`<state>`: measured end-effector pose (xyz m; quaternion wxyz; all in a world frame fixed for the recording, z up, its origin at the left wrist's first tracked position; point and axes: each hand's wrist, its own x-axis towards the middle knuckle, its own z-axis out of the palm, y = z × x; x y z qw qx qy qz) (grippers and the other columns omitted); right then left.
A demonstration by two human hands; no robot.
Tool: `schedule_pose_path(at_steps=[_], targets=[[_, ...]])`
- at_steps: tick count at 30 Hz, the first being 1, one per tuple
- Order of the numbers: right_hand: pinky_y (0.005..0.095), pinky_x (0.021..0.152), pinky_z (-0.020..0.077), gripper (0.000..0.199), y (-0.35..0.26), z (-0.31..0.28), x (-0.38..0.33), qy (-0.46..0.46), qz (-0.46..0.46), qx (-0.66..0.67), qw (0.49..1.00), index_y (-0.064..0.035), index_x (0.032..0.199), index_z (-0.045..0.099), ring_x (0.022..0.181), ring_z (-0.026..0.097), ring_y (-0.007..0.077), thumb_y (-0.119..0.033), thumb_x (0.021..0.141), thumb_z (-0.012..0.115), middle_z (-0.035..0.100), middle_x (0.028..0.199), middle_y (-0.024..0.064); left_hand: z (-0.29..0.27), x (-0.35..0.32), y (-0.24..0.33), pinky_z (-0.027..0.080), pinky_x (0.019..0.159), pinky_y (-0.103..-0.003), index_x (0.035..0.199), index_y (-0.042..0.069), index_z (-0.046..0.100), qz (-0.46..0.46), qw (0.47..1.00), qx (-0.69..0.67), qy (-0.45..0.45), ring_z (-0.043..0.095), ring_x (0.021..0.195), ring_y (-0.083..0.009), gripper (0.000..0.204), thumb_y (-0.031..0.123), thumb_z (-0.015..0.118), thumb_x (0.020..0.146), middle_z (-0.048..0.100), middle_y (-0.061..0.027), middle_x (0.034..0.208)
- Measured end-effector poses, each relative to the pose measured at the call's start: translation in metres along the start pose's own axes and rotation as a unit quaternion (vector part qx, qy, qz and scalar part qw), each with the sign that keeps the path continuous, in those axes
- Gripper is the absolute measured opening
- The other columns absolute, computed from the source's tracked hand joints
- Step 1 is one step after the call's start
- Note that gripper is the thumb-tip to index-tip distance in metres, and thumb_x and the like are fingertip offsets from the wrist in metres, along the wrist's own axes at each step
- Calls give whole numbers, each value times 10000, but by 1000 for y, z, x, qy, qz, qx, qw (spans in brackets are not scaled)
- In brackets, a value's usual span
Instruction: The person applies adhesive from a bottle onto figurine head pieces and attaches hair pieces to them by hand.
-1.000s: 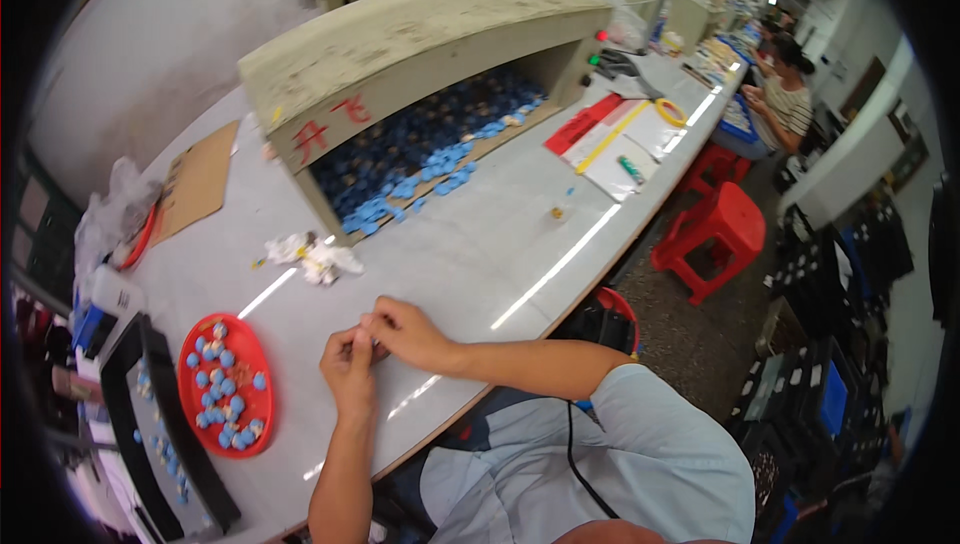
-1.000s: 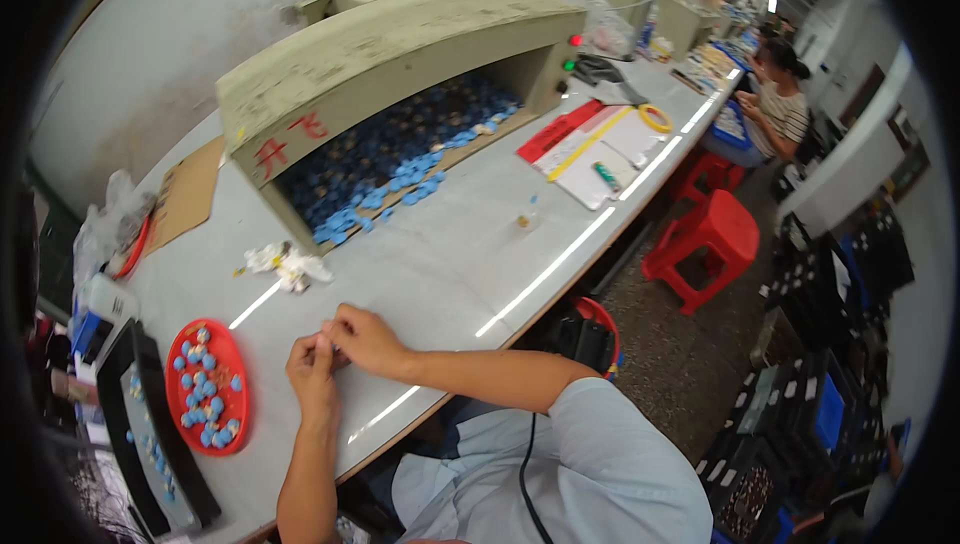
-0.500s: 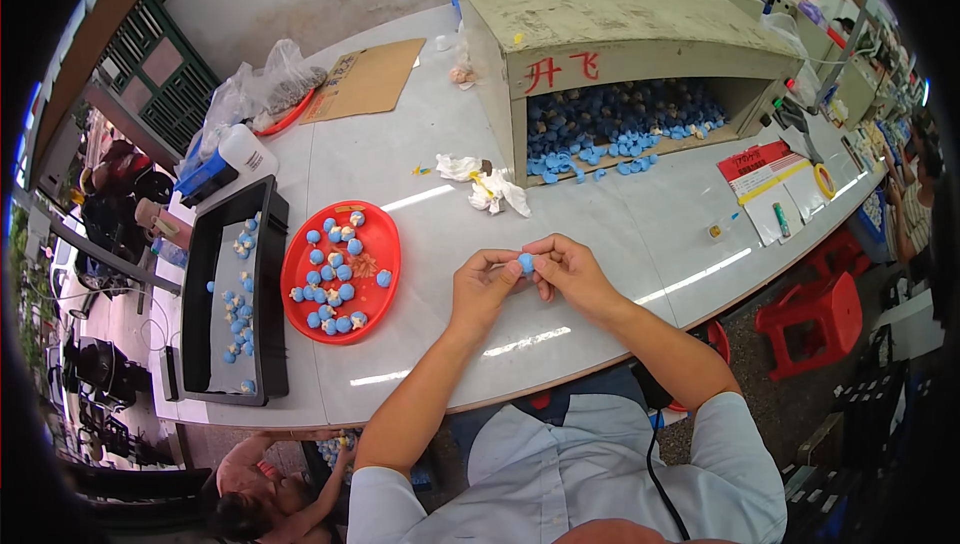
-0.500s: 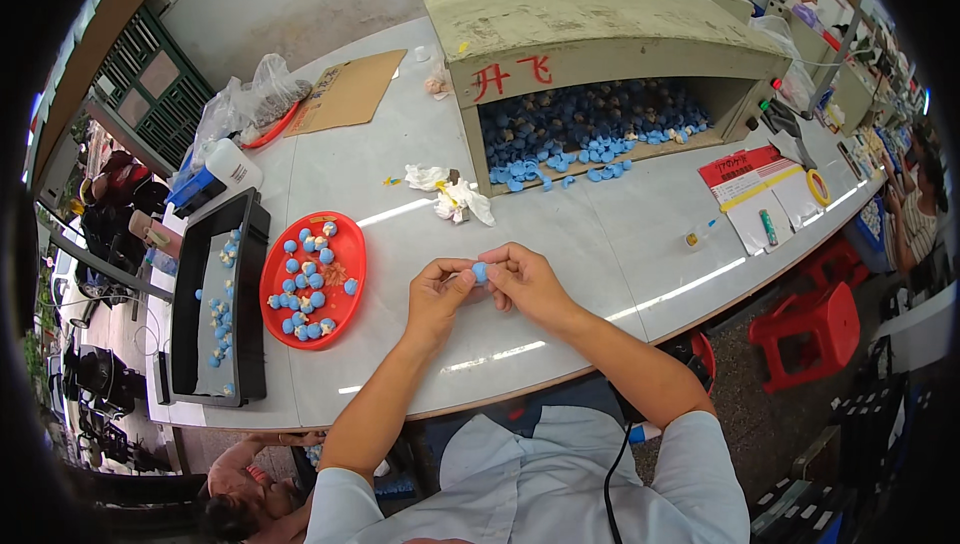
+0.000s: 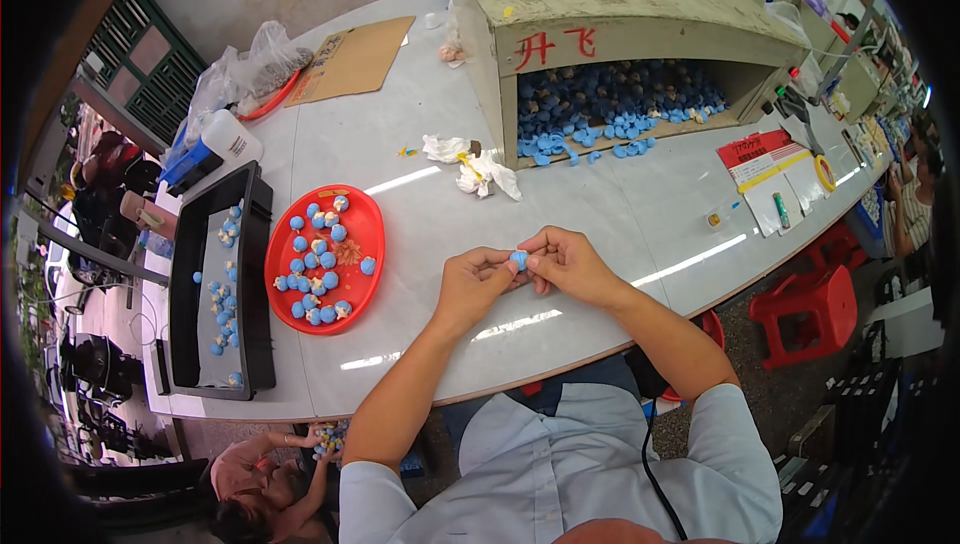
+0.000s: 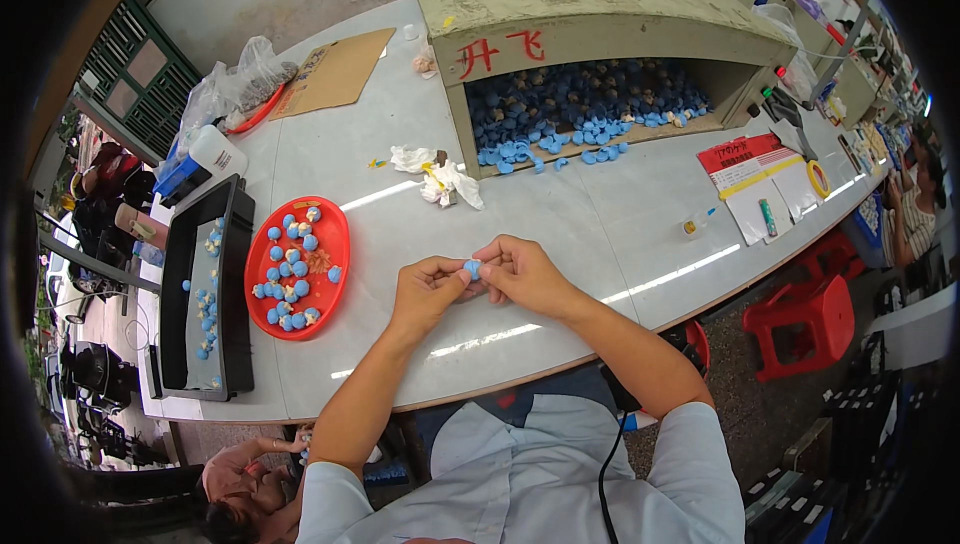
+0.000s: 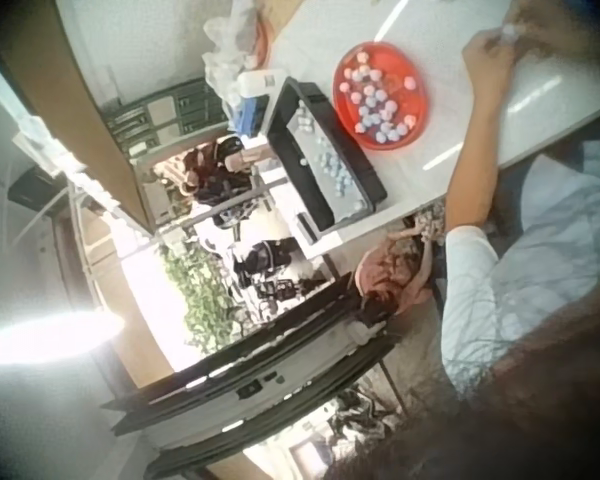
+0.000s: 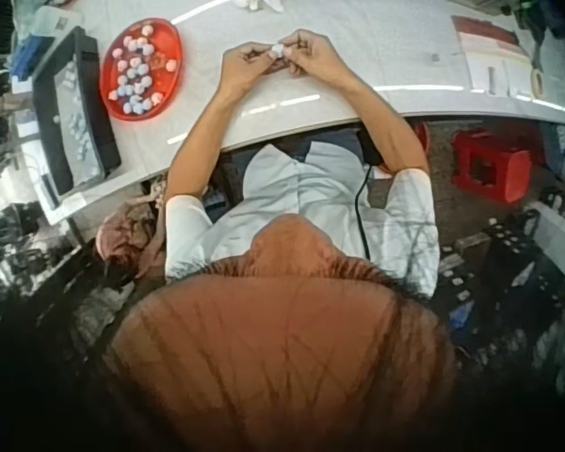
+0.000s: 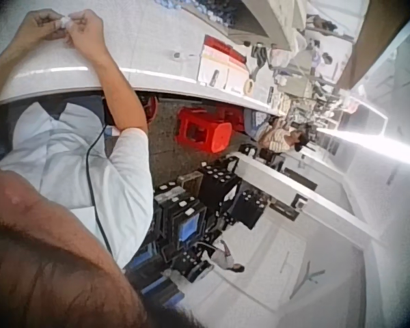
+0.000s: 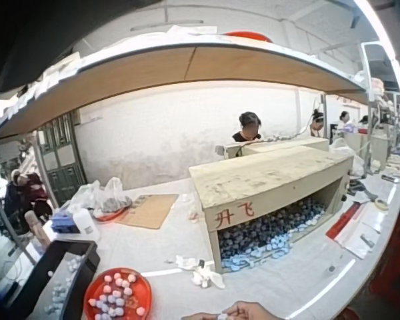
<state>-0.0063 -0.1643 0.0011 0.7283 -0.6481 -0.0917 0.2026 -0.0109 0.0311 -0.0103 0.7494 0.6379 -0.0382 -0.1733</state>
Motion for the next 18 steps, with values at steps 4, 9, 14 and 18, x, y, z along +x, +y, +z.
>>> schedule_pose_path(at_steps=[4, 9, 14, 18], targets=[[229, 573, 486, 172, 6, 1, -2, 2, -2, -24, 1000, 20, 1089, 557, 651, 593, 81, -78, 949, 559, 632, 801, 53, -1, 1, -10, 577, 882, -339, 1066, -102, 610, 19, 1000, -10, -9, 679, 956, -244, 176, -9, 600, 916, 656, -169, 1046], [228, 579, 486, 170, 9, 4, -3, 9, -29, -36, 999, 17, 1091, 556, 651, 591, 78, -76, 949, 562, 634, 802, 51, -2, 0, -10, 574, 899, -348, 1074, -102, 607, 46, 999, 3, -15, 666, 981, -235, 183, -10, 602, 916, 649, -173, 1060], [223, 605, 496, 181, 13, -1, -2, -12, -49, 26, 998, 14, 1114, 544, 679, 597, 80, -69, 953, 556, 634, 832, 67, -4, -1, 0, 572, 895, -335, 1100, -99, 600, 23, 998, -34, -43, 668, 989, -239, 206, -1, 602, 920, 649, -176, 1087], [226, 617, 502, 185, 9, 0, -4, -9, -38, 38, 999, 11, 1120, 541, 689, 601, 84, -68, 953, 554, 633, 841, 74, -4, -1, 1, 573, 892, -334, 1105, -97, 600, 25, 999, -19, -43, 669, 992, -242, 209, 0, 602, 920, 650, -173, 1092]])
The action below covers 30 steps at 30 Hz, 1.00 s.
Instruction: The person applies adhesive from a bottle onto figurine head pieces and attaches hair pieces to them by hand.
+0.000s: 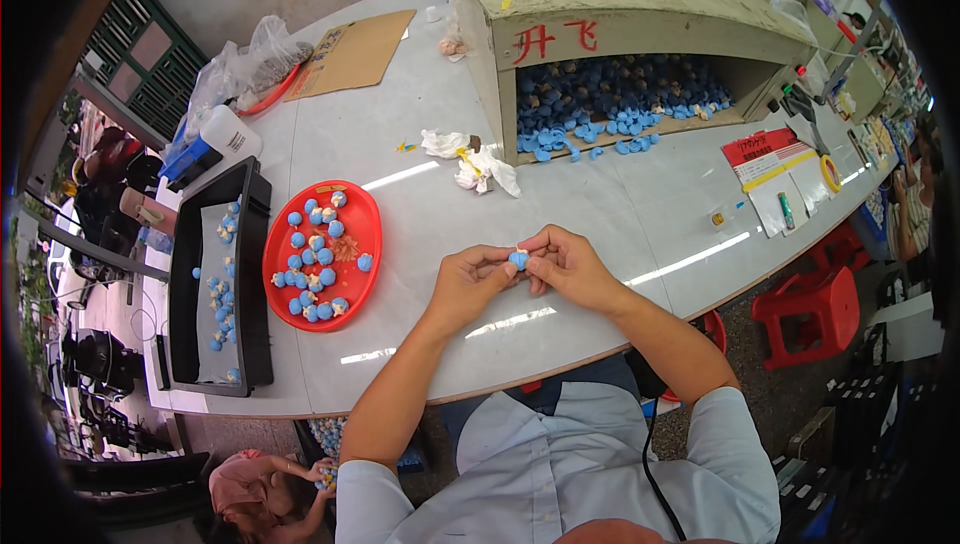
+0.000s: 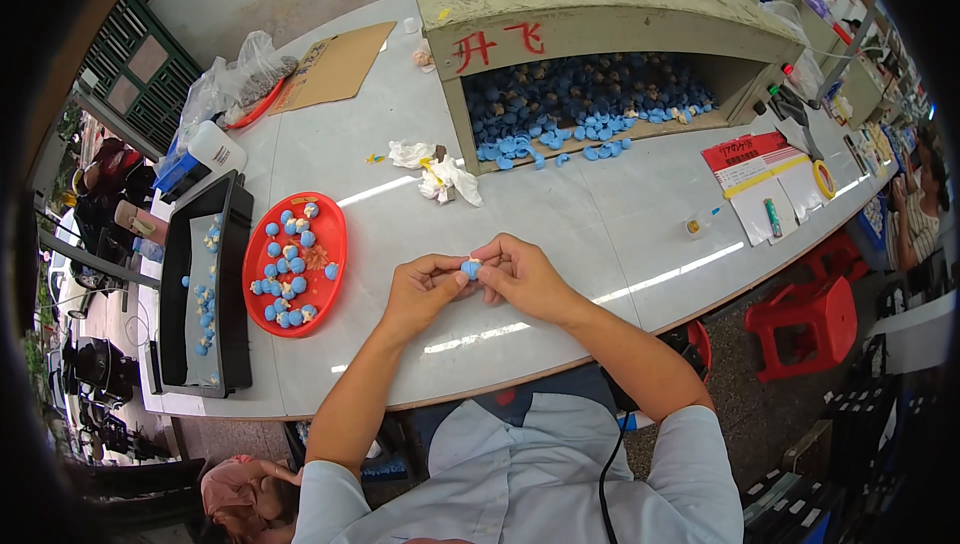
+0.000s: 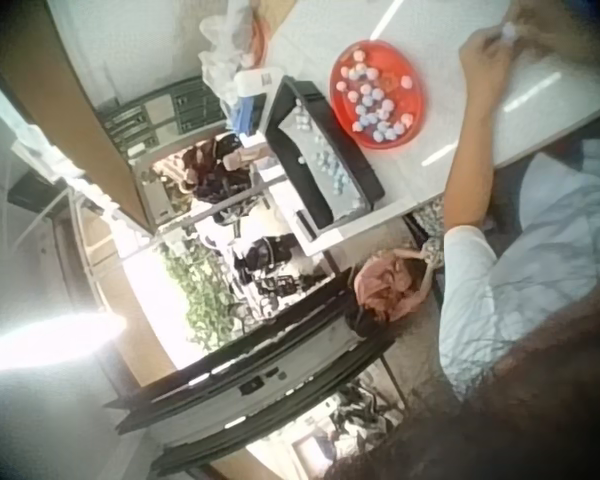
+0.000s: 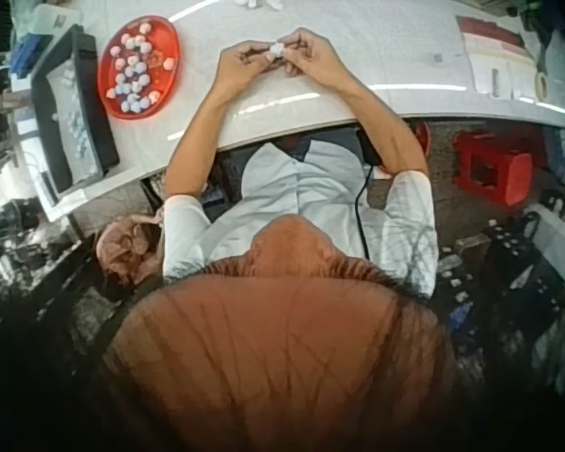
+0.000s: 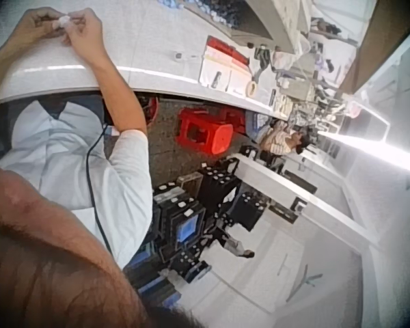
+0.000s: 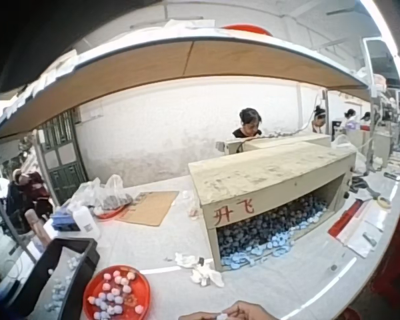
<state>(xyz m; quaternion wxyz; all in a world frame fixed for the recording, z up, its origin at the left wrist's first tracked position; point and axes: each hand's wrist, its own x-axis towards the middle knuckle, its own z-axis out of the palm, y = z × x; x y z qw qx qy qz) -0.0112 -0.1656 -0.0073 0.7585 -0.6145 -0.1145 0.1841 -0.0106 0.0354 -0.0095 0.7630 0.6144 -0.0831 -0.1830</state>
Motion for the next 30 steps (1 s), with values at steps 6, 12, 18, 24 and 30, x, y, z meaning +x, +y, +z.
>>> schedule_pose_path(at_steps=[6, 12, 18, 24, 30], targets=[[236, 632, 514, 175, 1, 4, -1, 9, 15, -68, 998, 12, 1109, 542, 701, 606, 87, -61, 951, 555, 637, 868, 67, -4, 0, -8, 569, 902, -346, 1123, -96, 598, 15, 999, 33, 0, 661, 1003, -231, 225, 6, 602, 923, 649, -177, 1095], [249, 644, 529, 172, -1, 4, -2, 20, -30, -22, 999, 7, 1105, 530, 723, 617, 99, -76, 957, 557, 634, 889, 79, -1, 1, 3, 558, 921, -356, 1164, -80, 588, 23, 1000, 0, -17, 649, 1028, -224, 253, 12, 596, 929, 647, -172, 1116], [261, 635, 538, 178, -5, 0, -2, -1, -7, 58, 998, 1, 1045, 520, 703, 620, 117, -131, 956, 599, 612, 847, 77, 2, -3, 3, 547, 931, -347, 1186, -66, 586, 44, 999, 0, -32, 634, 1056, -208, 256, 5, 573, 940, 643, -154, 1139], [255, 609, 529, 192, -4, -1, -1, 9, 32, 35, 999, -5, 989, 514, 672, 621, 120, -140, 932, 638, 608, 823, 83, 3, -3, 4, 536, 870, -288, 1145, -26, 641, 110, 980, 165, -17, 638, 990, -170, 225, -6, 589, 927, 666, -108, 1090], [251, 581, 519, 175, -3, 1, 0, 22, 36, 25, 999, 1, 973, 521, 647, 614, 121, -127, 931, 632, 604, 811, 82, 3, -4, 4, 516, 789, -256, 1117, -18, 665, 139, 966, 218, -4, 637, 922, -138, 216, -2, 618, 907, 680, -98, 1040]])
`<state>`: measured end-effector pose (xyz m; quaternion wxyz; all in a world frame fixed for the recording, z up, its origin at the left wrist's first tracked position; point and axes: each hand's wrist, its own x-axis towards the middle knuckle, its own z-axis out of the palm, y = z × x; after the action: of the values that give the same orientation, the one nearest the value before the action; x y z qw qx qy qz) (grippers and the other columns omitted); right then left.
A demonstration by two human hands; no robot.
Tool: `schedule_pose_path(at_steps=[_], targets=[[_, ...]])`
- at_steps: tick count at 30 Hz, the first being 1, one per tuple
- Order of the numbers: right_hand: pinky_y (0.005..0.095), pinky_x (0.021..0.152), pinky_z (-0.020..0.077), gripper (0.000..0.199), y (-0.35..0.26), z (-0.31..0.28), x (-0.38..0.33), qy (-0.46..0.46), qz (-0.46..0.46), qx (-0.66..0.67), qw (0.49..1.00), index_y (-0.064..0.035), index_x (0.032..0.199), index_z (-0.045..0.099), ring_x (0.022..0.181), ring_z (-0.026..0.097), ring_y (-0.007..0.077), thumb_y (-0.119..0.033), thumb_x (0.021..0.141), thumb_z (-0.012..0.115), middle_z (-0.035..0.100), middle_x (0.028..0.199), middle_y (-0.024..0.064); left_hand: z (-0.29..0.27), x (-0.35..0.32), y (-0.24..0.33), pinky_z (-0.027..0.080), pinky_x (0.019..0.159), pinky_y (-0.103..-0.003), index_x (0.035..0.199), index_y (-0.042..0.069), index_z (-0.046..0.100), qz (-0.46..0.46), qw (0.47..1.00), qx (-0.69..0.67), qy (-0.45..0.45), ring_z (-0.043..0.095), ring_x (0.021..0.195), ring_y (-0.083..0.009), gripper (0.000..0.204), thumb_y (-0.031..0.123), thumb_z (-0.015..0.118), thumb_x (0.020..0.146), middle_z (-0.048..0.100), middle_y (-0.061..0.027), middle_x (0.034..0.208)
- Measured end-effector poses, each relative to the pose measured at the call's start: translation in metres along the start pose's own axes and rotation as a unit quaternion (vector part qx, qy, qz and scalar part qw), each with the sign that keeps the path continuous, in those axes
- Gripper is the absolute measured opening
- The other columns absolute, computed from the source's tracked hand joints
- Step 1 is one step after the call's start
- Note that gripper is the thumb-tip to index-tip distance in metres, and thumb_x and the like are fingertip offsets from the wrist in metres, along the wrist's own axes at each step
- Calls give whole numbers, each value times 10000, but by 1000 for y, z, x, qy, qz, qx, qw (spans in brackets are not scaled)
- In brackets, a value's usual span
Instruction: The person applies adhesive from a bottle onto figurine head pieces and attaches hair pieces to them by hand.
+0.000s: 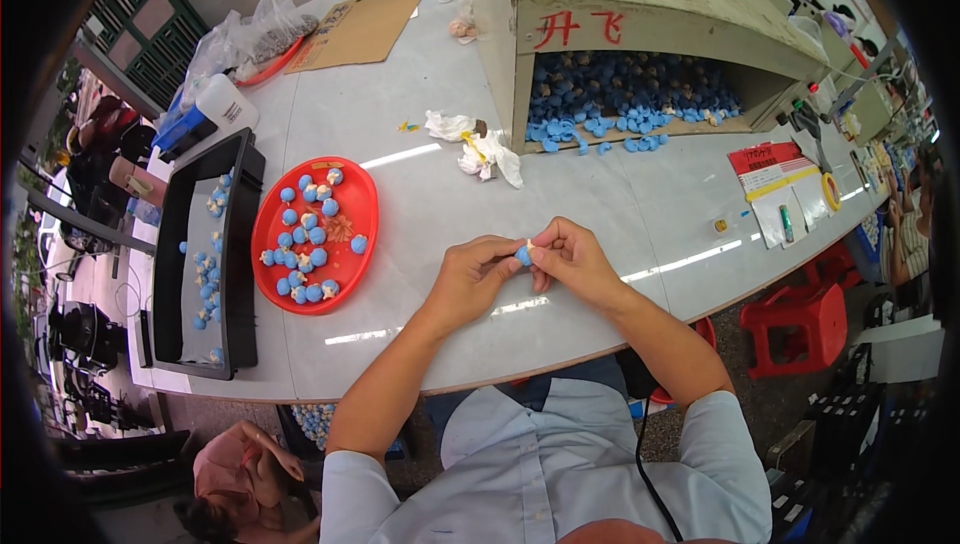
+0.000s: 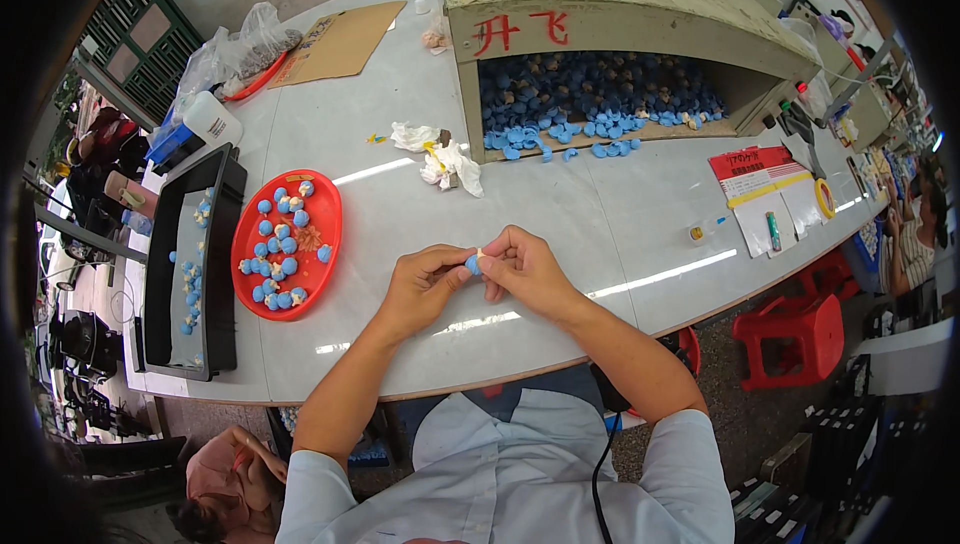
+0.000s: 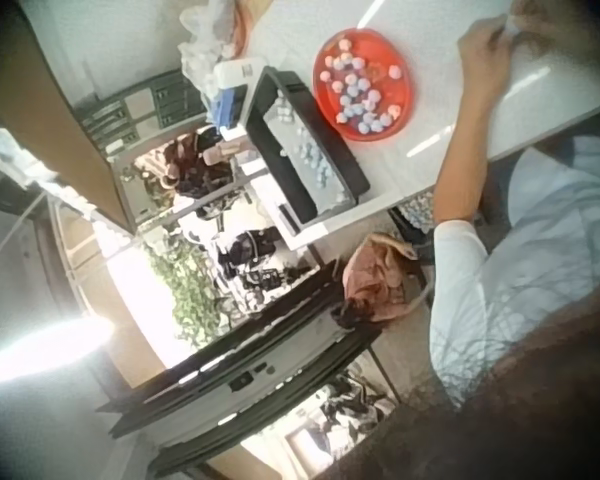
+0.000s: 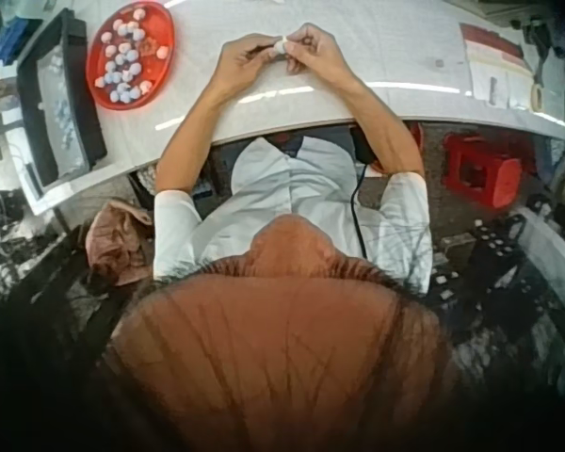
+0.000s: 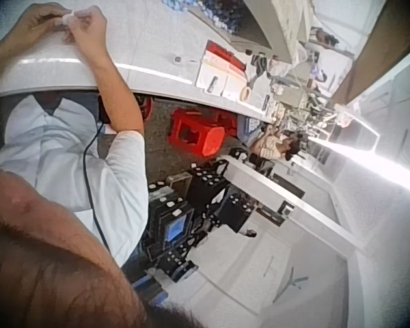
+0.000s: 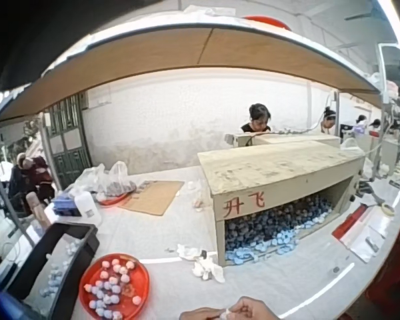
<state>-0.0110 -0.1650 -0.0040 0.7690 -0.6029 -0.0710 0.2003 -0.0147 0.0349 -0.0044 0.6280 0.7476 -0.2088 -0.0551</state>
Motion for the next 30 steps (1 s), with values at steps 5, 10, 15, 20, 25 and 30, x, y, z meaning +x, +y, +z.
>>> schedule_pose_path(at_steps=[5, 10, 15, 20, 25, 30], targets=[[247, 569, 515, 180, 1, -1, 1, 3, 2, -18, 1000, 1, 977, 522, 632, 614, 122, -137, 934, 629, 609, 796, 78, 4, -2, 1, 513, 778, -256, 1112, -12, 670, -17, 999, -33, 13, 634, 900, -136, 212, 3, 620, 907, 680, -98, 1032], [247, 579, 522, 165, 0, -2, 0, 0, 11, -17, 1000, -9, 980, 516, 637, 613, 123, -134, 939, 616, 620, 816, 81, 4, -1, -1, 524, 843, -273, 1148, -37, 640, -52, 996, -72, -4, 638, 960, -152, 238, 9, 614, 916, 671, -111, 1069], [255, 570, 518, 154, -4, -6, -2, -6, 52, 113, 992, -9, 980, 520, 635, 623, 138, -116, 927, 617, 615, 798, 80, 2, 4, 0, 530, 935, -308, 1179, -86, 592, -140, 964, -226, -14, 637, 1044, -191, 277, 29, 608, 927, 654, -140, 1111], [242, 570, 521, 156, -4, -3, -3, -15, 30, 25, 999, 6, 1007, 524, 643, 629, 132, -94, 917, 603, 621, 822, 84, 0, 2, -3, 556, 906, -303, 1142, -103, 594, -158, 957, -243, -26, 659, 1012, -206, 252, 31, 603, 929, 654, -175, 1099], [236, 559, 516, 175, -4, -2, -2, -13, 38, 20, 999, 21, 1017, 530, 628, 628, 129, -96, 914, 609, 629, 816, 92, -3, 4, 5, 573, 874, -299, 1113, -107, 601, -177, 950, -258, -19, 678, 959, -205, 228, 23, 602, 925, 669, -181, 1054], [238, 556, 517, 186, -4, 1, -1, -9, 32, -10, 999, 34, 1020, 535, 622, 630, 129, -94, 913, 615, 631, 801, 100, -3, 3, 0, 577, 829, -278, 1094, -116, 604, -191, 945, -265, -13, 685, 917, -186, 236, 49, 617, 925, 678, -183, 1012]])
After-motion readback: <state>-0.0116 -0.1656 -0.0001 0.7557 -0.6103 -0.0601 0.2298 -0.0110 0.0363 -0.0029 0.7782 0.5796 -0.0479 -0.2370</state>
